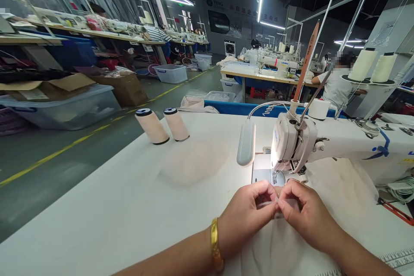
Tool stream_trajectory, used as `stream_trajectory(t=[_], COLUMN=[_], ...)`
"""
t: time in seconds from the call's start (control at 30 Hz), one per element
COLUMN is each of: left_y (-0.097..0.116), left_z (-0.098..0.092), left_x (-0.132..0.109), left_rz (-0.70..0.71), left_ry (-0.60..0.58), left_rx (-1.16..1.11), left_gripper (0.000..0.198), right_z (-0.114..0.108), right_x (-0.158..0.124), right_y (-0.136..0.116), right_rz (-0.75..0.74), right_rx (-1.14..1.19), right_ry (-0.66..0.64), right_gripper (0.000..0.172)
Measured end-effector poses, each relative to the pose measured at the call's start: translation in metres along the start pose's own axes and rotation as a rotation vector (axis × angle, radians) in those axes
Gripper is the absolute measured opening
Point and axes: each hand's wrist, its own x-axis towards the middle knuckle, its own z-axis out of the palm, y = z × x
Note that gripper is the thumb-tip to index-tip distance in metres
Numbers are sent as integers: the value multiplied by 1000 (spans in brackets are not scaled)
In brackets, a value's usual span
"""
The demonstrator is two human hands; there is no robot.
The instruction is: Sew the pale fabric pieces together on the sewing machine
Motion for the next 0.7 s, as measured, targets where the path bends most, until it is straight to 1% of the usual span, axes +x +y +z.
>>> stream_trajectory(t=[0.13,0.23,0.3,0.5,0.6,0.7], left_y=[1,3,3,3,3,3], left_z=[0,1,1,0,1,2], left_x=[0,0,0,-1,0,1], left_rz=[11,30,52,51,65,45], left_ry=[36,27,31,53,39,45], left_rx=[-5,-49,-53,-12,-49,-53], left_gripper=[19,20,19,18,21,24], right_z=[0,-1,-1,1,1,2], right_x=[0,-1,-1,-3,-3,-3], right_y=[1,0,-1,4,7,8], right_rz=[3,23,21,-52,-82,-102], right_rx=[8,18,18,-2,-5,-19], right_ry=[3,-17,-22,24,34,41], right_gripper=[13,10,11,16,17,17])
